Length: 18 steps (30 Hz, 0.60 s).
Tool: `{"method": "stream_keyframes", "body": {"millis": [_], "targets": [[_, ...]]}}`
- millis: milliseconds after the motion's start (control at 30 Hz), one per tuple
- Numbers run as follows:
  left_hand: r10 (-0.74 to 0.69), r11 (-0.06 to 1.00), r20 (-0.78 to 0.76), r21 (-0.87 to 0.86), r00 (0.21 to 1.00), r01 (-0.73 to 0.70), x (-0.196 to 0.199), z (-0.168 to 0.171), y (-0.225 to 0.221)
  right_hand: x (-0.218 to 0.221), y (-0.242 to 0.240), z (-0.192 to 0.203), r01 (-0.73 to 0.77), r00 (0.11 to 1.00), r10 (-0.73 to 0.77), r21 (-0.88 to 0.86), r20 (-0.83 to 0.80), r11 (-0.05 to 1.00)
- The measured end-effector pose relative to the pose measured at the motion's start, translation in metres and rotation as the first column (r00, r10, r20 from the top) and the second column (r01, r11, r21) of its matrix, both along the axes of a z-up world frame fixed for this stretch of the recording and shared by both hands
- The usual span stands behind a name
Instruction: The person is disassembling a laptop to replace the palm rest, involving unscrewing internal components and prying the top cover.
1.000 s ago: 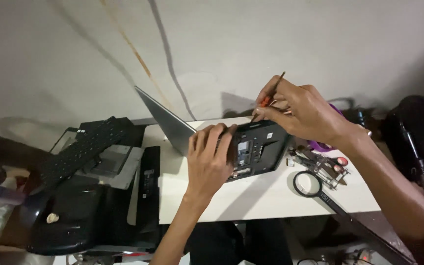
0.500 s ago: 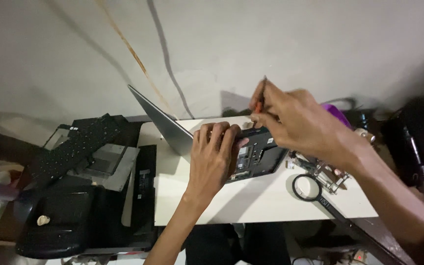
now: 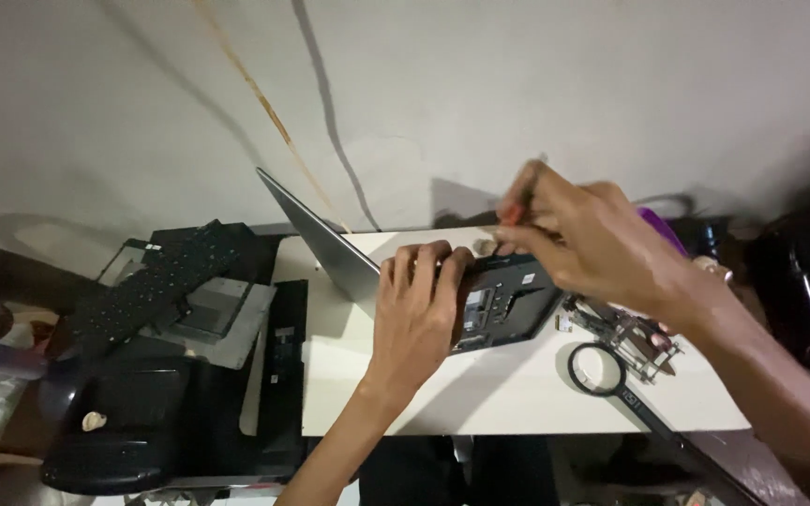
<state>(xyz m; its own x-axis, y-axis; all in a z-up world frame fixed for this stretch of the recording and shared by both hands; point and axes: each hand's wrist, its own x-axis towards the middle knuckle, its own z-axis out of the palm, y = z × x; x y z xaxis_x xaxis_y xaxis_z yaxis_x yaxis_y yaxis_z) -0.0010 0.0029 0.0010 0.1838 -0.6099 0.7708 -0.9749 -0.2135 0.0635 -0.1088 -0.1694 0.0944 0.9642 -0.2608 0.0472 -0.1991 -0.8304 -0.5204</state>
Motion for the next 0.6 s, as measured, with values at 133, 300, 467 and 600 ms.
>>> {"method": "stream_keyframes", "body": {"millis": [133,300,467,600], "targets": [[0.022,1.000,0.047,-0.015,0.999,-0.021,-0.002,0.001,0.004,-0.013,-0.003,-0.033,-0.013,0.955,0.014,-0.004,0.296,1.000],[0.038,0.999,0.061,-0.036,0.997,-0.035,0.001,-0.005,0.004,-0.016,-0.009,-0.054,-0.004,0.861,0.065,-0.122,0.504,0.993],[0.024,1.000,0.050,-0.018,0.998,-0.023,0.002,-0.008,0.004,-0.011,0.002,-0.025,0.061,0.958,-0.071,0.044,0.278,0.997],[0.004,1.000,0.041,0.009,0.999,-0.004,0.002,-0.005,0.005,0.005,-0.007,-0.006,-0.019,0.985,0.028,-0.055,0.172,0.998]]}}
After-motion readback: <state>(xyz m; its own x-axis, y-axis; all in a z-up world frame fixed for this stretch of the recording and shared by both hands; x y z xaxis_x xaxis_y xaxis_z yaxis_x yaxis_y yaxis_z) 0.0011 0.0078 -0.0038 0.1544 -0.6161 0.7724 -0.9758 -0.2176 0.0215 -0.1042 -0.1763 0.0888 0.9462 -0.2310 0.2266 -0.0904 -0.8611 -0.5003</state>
